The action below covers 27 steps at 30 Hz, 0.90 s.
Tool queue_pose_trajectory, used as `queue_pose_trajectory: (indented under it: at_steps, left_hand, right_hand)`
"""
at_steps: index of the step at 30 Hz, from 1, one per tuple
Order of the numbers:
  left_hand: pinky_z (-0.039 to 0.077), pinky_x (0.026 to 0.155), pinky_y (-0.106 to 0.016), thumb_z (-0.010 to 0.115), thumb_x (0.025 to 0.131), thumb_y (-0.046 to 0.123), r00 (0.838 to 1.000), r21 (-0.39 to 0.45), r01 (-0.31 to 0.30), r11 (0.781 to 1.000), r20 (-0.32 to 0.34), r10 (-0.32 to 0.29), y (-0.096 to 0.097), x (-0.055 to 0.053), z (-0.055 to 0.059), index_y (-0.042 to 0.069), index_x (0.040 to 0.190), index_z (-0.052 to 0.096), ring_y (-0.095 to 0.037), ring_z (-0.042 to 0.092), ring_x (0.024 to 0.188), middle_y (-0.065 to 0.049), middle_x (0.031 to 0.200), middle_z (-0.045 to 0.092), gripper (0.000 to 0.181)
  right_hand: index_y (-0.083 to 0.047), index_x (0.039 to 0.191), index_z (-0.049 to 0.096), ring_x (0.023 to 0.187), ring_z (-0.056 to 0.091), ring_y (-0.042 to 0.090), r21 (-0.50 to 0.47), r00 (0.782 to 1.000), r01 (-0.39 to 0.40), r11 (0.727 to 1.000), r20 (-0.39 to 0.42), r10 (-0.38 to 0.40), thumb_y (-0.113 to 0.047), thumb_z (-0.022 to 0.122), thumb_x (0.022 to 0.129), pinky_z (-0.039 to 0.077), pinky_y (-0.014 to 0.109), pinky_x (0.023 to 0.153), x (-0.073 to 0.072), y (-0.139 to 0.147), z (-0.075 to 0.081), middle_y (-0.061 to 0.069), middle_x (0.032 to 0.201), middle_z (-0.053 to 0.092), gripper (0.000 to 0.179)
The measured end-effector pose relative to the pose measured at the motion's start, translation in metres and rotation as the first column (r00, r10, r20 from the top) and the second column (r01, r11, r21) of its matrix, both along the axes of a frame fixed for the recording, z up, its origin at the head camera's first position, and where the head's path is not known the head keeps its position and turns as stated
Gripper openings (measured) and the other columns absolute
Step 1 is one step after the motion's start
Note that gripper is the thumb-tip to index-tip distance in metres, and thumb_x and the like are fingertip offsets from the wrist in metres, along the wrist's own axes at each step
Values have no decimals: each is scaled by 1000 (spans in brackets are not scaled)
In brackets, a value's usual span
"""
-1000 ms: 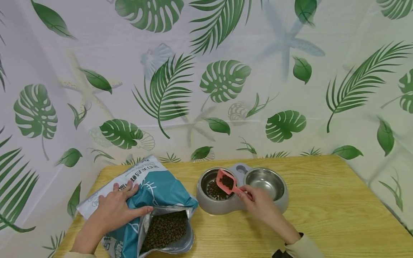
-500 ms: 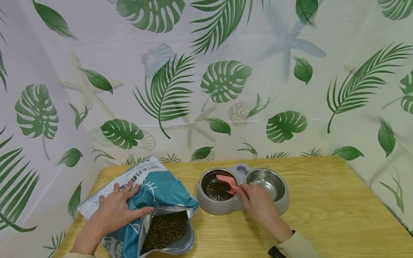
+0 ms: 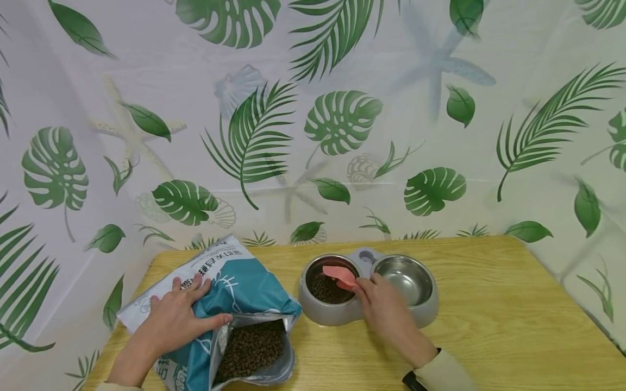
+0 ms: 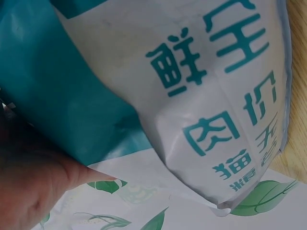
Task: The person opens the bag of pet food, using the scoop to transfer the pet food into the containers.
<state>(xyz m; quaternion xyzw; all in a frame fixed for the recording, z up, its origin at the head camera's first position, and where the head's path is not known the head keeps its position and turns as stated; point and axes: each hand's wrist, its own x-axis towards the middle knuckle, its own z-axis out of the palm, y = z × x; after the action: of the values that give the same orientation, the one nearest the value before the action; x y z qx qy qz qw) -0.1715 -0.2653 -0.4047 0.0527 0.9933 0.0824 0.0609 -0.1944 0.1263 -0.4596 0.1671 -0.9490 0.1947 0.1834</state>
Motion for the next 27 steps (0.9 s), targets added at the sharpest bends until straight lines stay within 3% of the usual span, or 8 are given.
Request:
queue_pose_trajectory:
  at_steps: [6,9,11,13,17,24,25,27]
  left_hand:
    - [30,91,-90,60,80,84,1000,-3,0,1000,-9,0,0,0,0,6,152,50,-69,29,140,-28,158,42,107]
    - [30,91,-90,60,80,84,1000,-2,0,1000,-16,0,0,0,0,6,152,50,-69,29,140,-27,158,42,107]
    - [31,91,-90,60,80,84,1000,-2,1,1000,-16,-1,1,1,0,6,152,50,-68,29,140,-27,158,42,107]
    - [30,91,-90,60,80,84,1000,0,0,1000,-11,0,1,1,-1,6,152,50,-68,29,140,-27,158,42,107]
    - [31,91,-90,60,80,84,1000,4,1,1000,-6,-1,2,1,-1,6,152,50,-68,29,140,-27,158,42,107]
    - [30,90,-91,60,80,83,1000,9,2,1000,-10,-2,1,1,0,6,152,50,-69,29,140,-27,157,43,106]
    - [30,90,-91,60,80,83,1000,9,2,1000,-11,-2,1,1,0,6,152,50,-69,29,140,-27,157,43,106]
    - [31,90,-91,60,80,84,1000,8,1,1000,-13,-1,1,1,0,5,152,50,-69,29,140,-27,157,43,107]
  right_hand:
    - [-3,109,76,62,50,12,-50,996,13,999,-90,-18,-13,71,96,45,26,54,5,7,6,3,78,60,16]
    - [-3,105,76,64,53,11,-206,999,6,979,48,4,-12,68,99,45,26,57,6,9,10,3,78,65,14]
    - [-1,106,74,63,52,9,-385,971,33,922,230,61,-12,63,102,44,25,56,6,11,12,4,78,66,16]
    - [2,110,71,59,44,7,-589,889,105,802,417,189,-12,57,105,37,21,52,7,13,15,3,75,63,21]
    - [4,116,60,57,42,5,-786,637,287,548,584,504,-21,50,109,33,18,48,13,22,19,-3,77,61,27]
    - [-8,119,53,77,62,4,-928,211,194,317,355,911,-21,43,112,46,16,61,26,32,14,-2,102,74,18]
    - [-8,120,51,78,63,4,-936,159,186,300,330,931,-18,41,112,47,17,62,30,31,12,-1,104,74,16]
    - [-9,121,47,73,59,4,-931,90,191,312,333,939,-13,41,110,46,17,61,37,27,9,-1,100,71,13]
